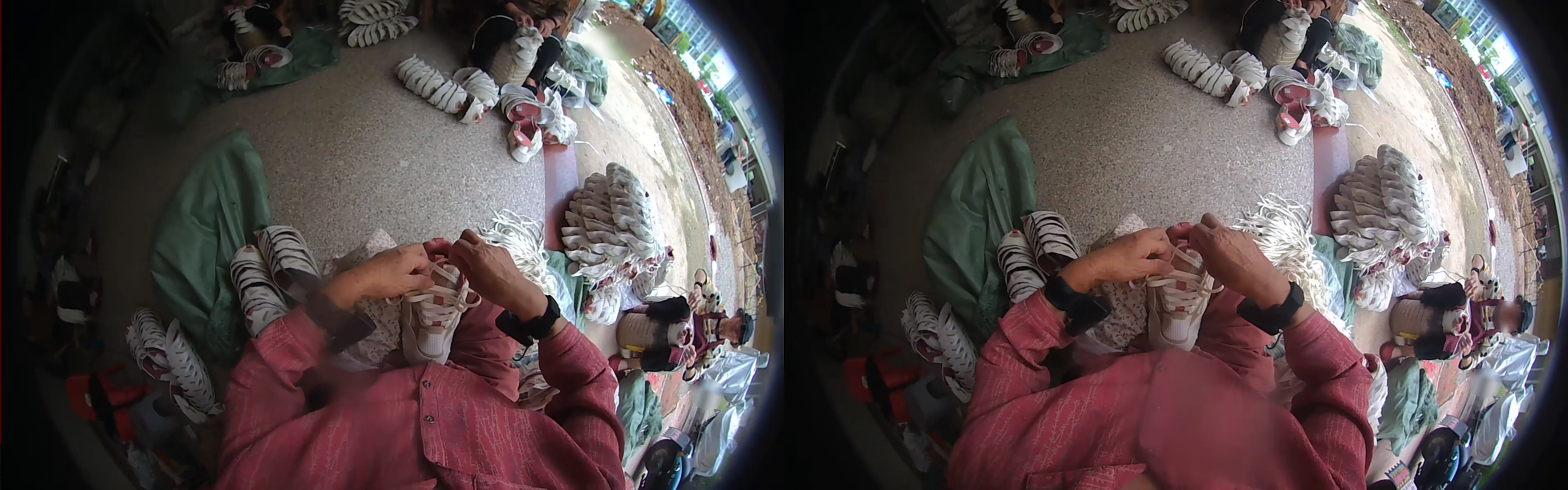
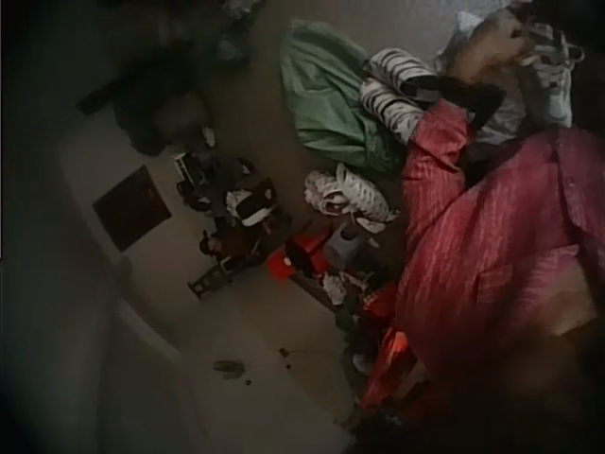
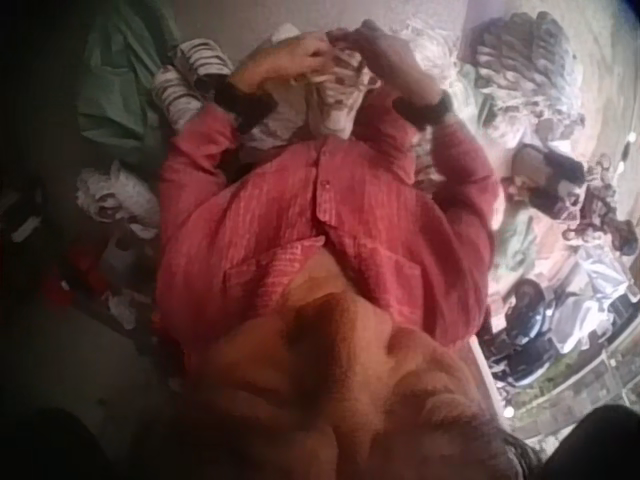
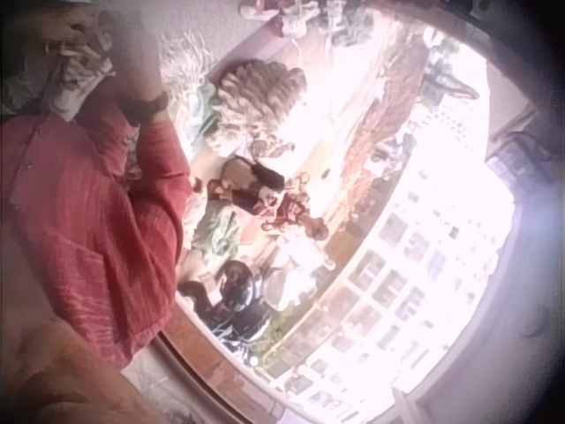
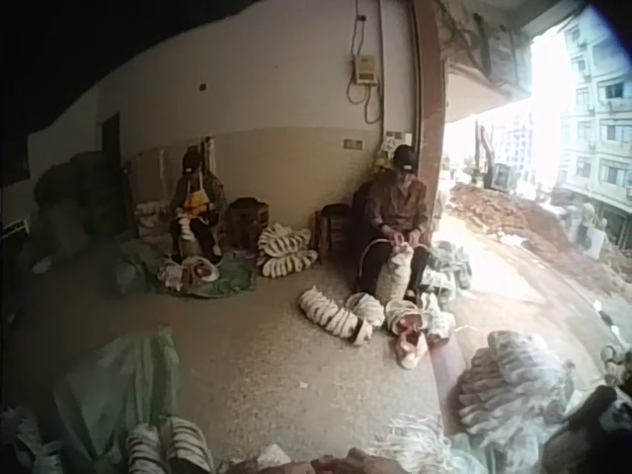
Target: The person sits on the floor and laces a white sneaker by hand. They thread the white shoelace through the eyelets, pull it tight, and tie a knot. The person handles the shoe and lace repeatedly to secure the fit.
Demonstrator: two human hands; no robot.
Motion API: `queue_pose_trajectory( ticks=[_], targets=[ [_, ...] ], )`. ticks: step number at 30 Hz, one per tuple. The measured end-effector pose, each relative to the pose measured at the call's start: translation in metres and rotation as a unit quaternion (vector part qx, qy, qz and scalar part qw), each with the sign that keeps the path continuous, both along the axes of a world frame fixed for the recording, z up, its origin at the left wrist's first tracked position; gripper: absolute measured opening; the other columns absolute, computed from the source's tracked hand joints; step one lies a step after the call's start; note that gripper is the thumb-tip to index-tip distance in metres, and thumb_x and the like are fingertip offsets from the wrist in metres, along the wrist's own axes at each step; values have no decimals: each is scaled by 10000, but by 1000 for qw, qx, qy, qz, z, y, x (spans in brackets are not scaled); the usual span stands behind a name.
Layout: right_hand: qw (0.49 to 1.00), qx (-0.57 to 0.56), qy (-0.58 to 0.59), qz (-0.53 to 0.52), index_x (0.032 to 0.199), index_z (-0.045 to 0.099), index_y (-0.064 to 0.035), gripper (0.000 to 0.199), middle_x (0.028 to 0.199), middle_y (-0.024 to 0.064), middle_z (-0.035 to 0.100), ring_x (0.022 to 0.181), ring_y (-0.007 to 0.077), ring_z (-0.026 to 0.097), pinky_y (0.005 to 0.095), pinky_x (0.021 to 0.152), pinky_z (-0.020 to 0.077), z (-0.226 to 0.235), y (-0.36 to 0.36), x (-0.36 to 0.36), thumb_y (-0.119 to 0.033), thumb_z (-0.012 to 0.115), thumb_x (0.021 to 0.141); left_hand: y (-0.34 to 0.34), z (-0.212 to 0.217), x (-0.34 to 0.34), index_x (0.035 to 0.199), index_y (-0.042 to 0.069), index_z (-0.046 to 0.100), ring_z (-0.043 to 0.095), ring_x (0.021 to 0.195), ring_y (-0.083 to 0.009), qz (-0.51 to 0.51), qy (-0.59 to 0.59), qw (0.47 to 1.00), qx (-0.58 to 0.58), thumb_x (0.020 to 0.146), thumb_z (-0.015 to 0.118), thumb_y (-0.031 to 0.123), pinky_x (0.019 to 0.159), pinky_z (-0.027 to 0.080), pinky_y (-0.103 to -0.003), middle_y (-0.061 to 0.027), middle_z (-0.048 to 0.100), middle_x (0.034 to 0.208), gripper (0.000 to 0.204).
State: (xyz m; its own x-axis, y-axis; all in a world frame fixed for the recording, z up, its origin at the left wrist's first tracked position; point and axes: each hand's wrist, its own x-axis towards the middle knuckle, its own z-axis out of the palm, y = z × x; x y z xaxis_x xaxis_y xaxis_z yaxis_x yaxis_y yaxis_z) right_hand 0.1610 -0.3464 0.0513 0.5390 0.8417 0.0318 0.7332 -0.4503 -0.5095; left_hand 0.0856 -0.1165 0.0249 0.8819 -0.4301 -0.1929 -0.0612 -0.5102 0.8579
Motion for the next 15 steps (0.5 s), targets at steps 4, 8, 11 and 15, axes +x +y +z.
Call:
queue_pose_trajectory(
  ticks=[4,8,11,15],
  targets=[
    [991,-40,-106,-66,963,575,-32,89,964,131,537,835,349,637,458,682,505,-11,-13,-5,-34,559,876,13,6,1,881,14,686,535,1088,-149,-10,131,983,-126,962,662,282,913,434,-299,-43,556,1128,280],
    [970,-86,-110,-200,960,588,-26,111,979,154,563,858,365,634,452,701,502,-23,-57,23,-55,589,853,26,-4,-2,863,20,682,527,1126,-149,-35,118,982,-140,962,669,295,950,431,-303,-31,564,1202,293],
    [985,-9,-12,-171,1057,644,-57,219,1050,147,586,858,328,645,418,703,519,-20,-86,26,-72,675,841,27,-11,-7,850,39,678,529,1157,-180,-51,70,985,-148,922,714,279,986,424,-334,-40,567,1244,254],
    [981,-14,166,-100,1151,684,-108,396,1169,119,555,932,311,657,395,748,538,22,-75,-2,-8,722,769,28,-7,-23,833,56,673,530,1178,-230,-10,-26,993,-116,844,783,236,1006,422,-378,-63,574,1251,211]
  ],
)
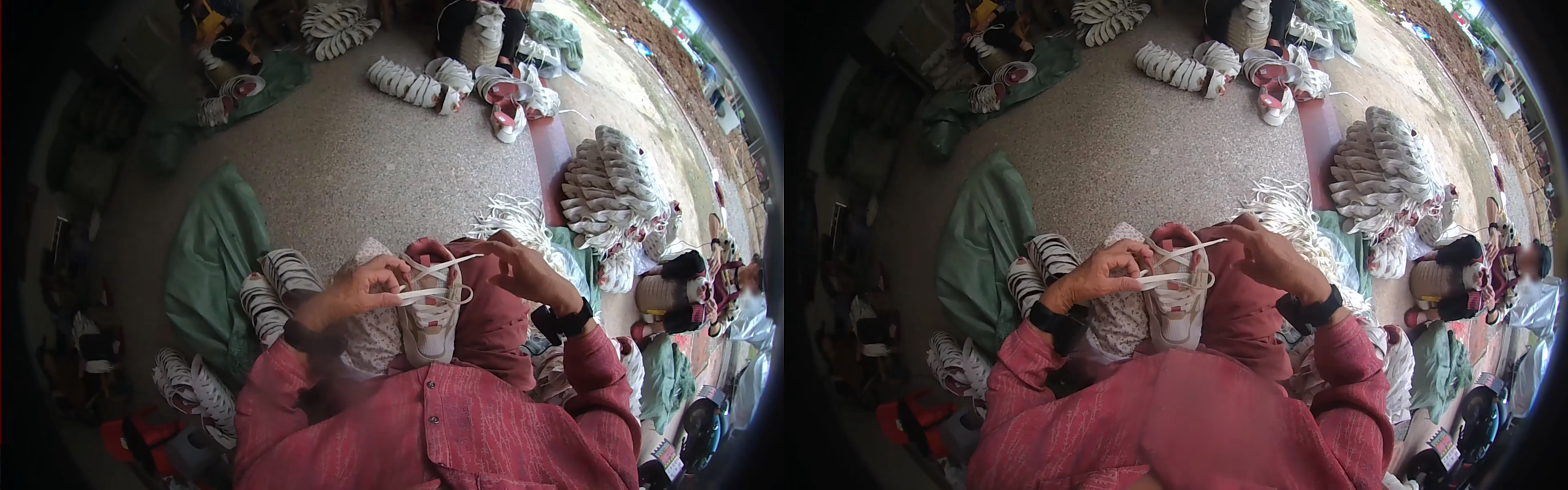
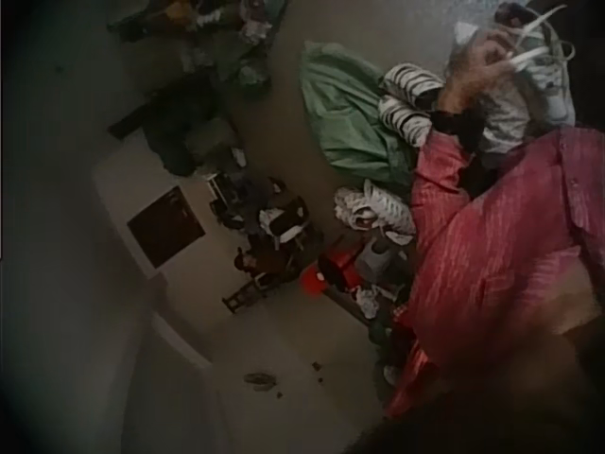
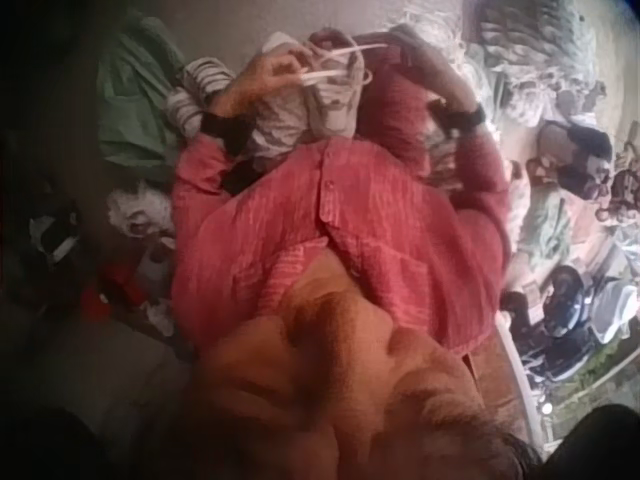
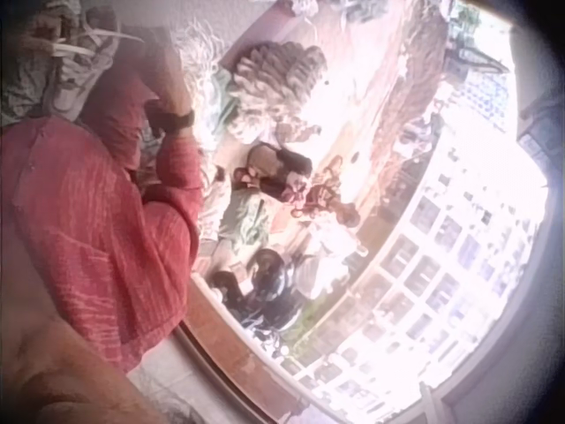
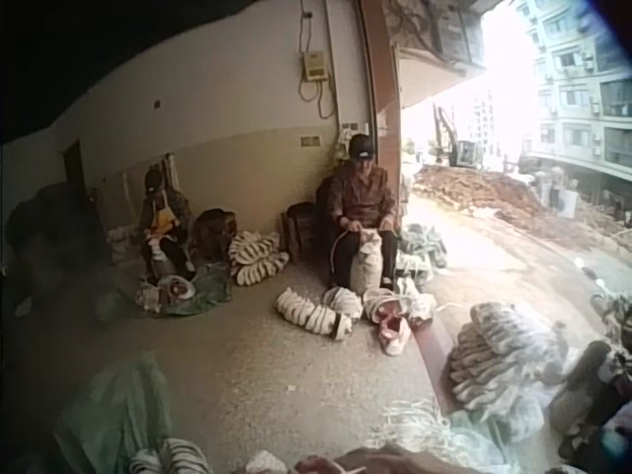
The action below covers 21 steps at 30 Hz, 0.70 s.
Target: The person sits on the floor and laces a white sneaker by hand. They thread the white shoelace through the eyelets, pull it tight, and tie a knot. The person handles the shoe and lace repeatedly to secure the fit.
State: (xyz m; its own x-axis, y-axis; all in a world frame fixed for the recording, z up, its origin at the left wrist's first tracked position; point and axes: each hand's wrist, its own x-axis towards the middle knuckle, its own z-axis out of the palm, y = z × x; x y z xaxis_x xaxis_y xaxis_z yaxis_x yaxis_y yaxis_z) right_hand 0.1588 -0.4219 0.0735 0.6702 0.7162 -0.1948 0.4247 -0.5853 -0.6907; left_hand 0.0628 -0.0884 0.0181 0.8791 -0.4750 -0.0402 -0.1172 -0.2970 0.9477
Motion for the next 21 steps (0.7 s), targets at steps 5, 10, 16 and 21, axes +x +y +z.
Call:
queue_pose_trajectory(
  ticks=[5,10,16,21],
  targets=[
    [984,99,-55,141,1162,711,-154,452,1213,82,546,962,281,674,377,794,565,-20,16,-22,28,714,749,-11,14,-24,817,58,668,581,1049,-223,56,-90,992,67,803,810,200,938,447,-373,-63,631,1105,202],
    [968,138,-75,194,1155,723,-171,427,1142,79,585,983,289,673,391,810,570,-36,22,-19,8,721,766,-13,19,-28,822,41,662,604,852,-199,94,87,991,43,789,825,234,800,465,-331,-31,636,881,255],
    [964,135,63,222,1087,691,-52,243,1121,81,610,953,215,681,326,725,553,-32,28,1,-66,717,846,-17,8,-15,843,34,660,579,869,-170,30,-166,972,164,786,824,216,767,471,-322,-29,588,869,252],
    [955,79,244,147,1056,679,-20,179,1021,113,646,957,234,678,321,707,550,-28,29,10,-84,695,890,-15,-3,-10,898,25,683,583,895,-164,1,-132,988,83,814,800,201,807,472,-311,-30,590,891,228]
  ],
)
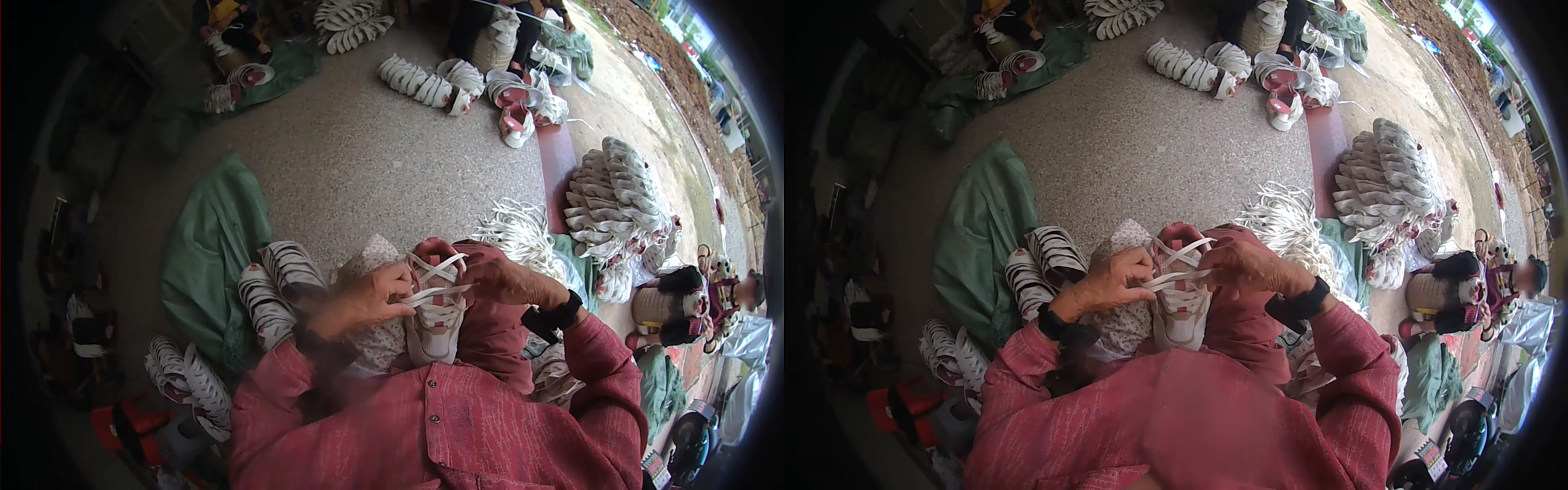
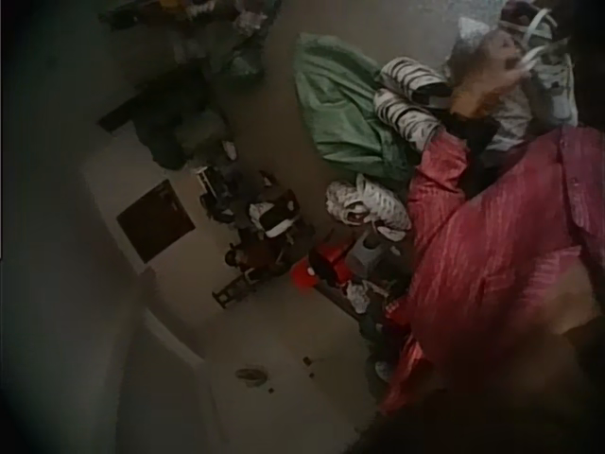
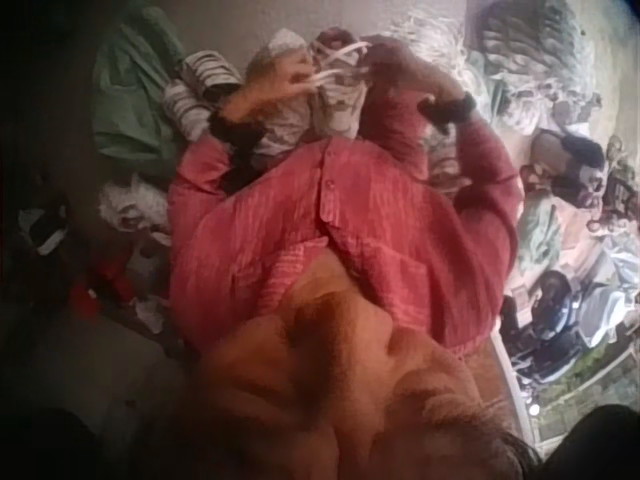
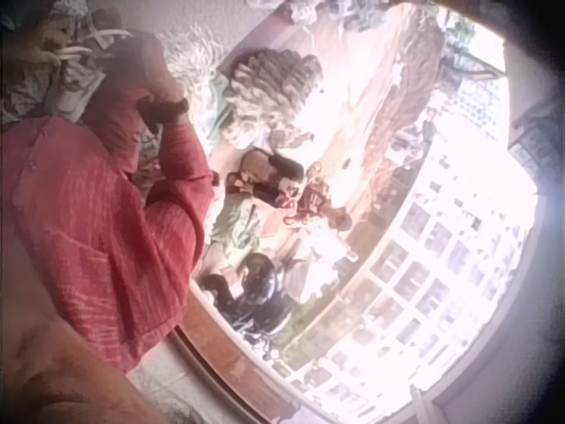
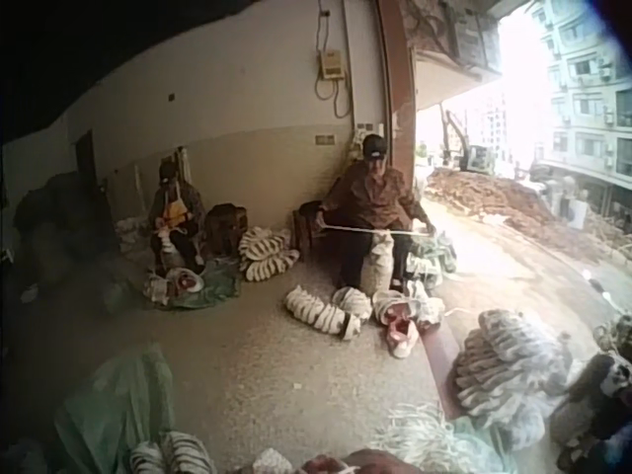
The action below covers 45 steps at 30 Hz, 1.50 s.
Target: The person sits on the floor and laces a white sneaker by hand. They thread the white shoelace through the eyelets, pull it tight, and tie a knot. The person handles the shoe and lace repeatedly to secure the fit.
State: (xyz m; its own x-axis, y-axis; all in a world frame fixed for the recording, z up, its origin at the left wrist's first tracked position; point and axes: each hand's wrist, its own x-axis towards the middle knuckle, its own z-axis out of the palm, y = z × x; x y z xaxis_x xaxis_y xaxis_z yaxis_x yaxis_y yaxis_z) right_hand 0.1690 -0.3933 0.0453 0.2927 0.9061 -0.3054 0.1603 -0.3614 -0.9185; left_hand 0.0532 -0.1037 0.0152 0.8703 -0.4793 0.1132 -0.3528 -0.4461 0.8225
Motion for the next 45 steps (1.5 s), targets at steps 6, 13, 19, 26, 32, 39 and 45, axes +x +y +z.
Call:
queue_pose_trajectory(
  ticks=[6,13,19,26,32,39,45],
  targets=[
    [987,71,-145,-5,1007,708,-47,140,1001,99,690,1007,264,672,375,798,561,8,-2,7,-53,708,866,8,10,-4,946,9,692,595,847,-149,-39,199,973,-108,895,738,197,793,475,-297,-37,612,878,200],
    [955,92,-275,-59,957,700,-56,105,886,141,694,932,331,674,399,745,544,6,-2,-9,-132,699,884,-2,17,-9,956,24,714,573,721,-108,1,108,993,38,960,673,246,652,457,-295,-3,633,801,226],
    [951,30,-298,-78,971,687,-73,144,718,180,650,656,391,644,463,609,498,15,-13,-48,-204,682,910,15,23,12,967,18,734,552,705,-56,32,368,928,-54,982,656,281,636,444,-243,35,633,775,274],
    [953,50,-200,-221,1053,672,-49,142,1051,114,685,859,295,691,359,715,543,19,-33,-30,-90,645,920,8,43,16,907,27,738,604,821,-146,-26,114,988,-101,880,745,206,745,478,-304,-22,668,894,181],
    [923,-19,-329,-198,1095,682,-44,200,1183,112,656,889,283,678,350,740,549,-28,-53,-28,-132,658,917,-13,48,16,843,30,707,619,866,-239,-26,9,1000,11,878,722,226,803,478,-360,-65,657,881,199],
    [901,6,-331,-281,1313,579,-78,419,1341,161,563,1272,361,505,449,1072,408,-69,-46,-35,-233,640,928,-49,21,53,1000,42,698,638,887,-255,79,52,992,82,905,689,262,796,494,-376,-98,668,947,240],
    [901,23,-338,-269,1402,515,-102,495,1463,160,469,1405,389,366,491,1157,307,-89,-45,-38,-309,606,962,-64,11,59,1084,29,688,643,919,-162,15,92,992,80,917,691,190,794,518,-298,-74,654,1051,233]
  ],
)
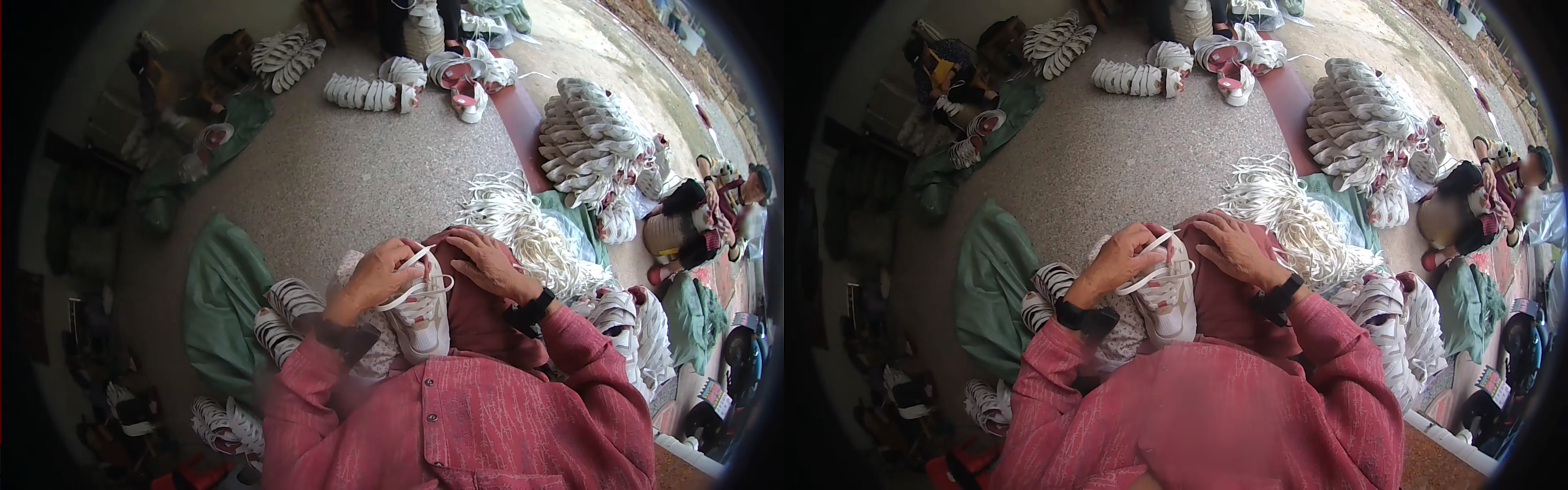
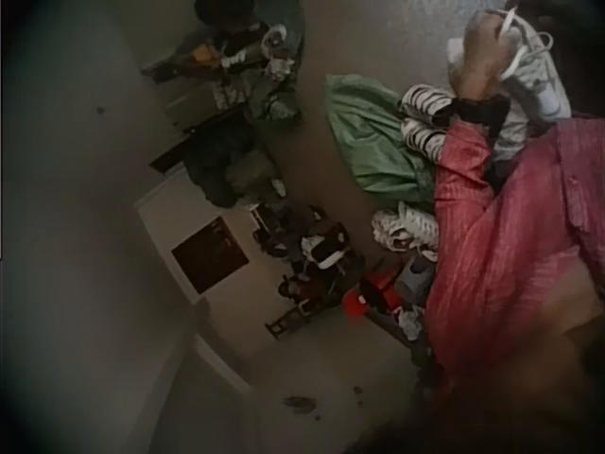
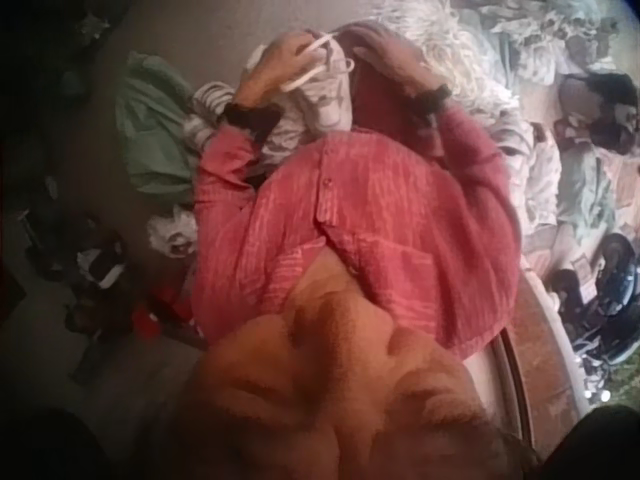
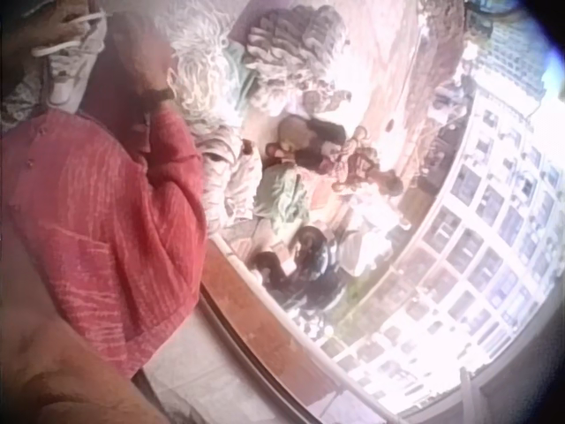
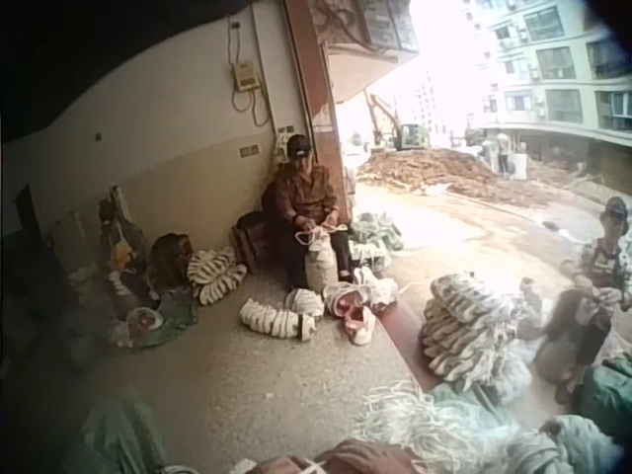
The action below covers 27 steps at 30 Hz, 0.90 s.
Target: The person sits on the floor and laces a white sneaker by hand. They thread the white shoelace through the eyelets, pull it tight, and tie a knot. The person handles the shoe and lace repeatedly to secure the fit.
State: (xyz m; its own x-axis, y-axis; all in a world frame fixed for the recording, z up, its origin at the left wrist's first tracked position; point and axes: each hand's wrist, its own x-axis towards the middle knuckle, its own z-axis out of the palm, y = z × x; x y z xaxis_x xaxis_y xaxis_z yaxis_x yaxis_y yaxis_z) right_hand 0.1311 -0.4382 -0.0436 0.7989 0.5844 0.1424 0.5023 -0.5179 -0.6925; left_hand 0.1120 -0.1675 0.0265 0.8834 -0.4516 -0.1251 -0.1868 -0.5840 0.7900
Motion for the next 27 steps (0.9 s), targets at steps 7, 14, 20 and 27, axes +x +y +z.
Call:
queue_pose_trajectory(
  ticks=[7,14,20,27],
  targets=[
    [1000,-15,-8,4,1380,548,-126,448,1440,133,491,1339,352,452,445,1107,392,8,-13,0,-372,541,1005,52,32,-40,1062,35,645,615,866,-71,119,157,937,-289,960,668,128,788,522,-231,4,665,989,139],
    [997,-38,-51,50,1253,615,-81,391,1289,146,614,1259,345,521,472,1083,369,26,9,-1,-368,522,1005,140,87,-84,995,82,652,580,853,-66,241,16,902,-359,919,733,175,842,464,-241,31,649,917,145],
    [972,-146,122,139,1026,713,-20,418,1047,179,717,1098,354,643,470,1022,381,-3,68,39,-356,465,1007,131,111,-96,1001,76,634,573,813,-65,201,88,932,-288,911,742,191,773,480,-250,22,632,917,181],
    [952,-10,-6,307,954,714,7,291,954,214,701,890,327,711,377,726,557,-68,74,92,-225,549,898,25,56,-37,1027,40,673,598,857,-51,80,208,959,-177,938,686,157,757,503,-237,35,651,907,148]
  ],
)
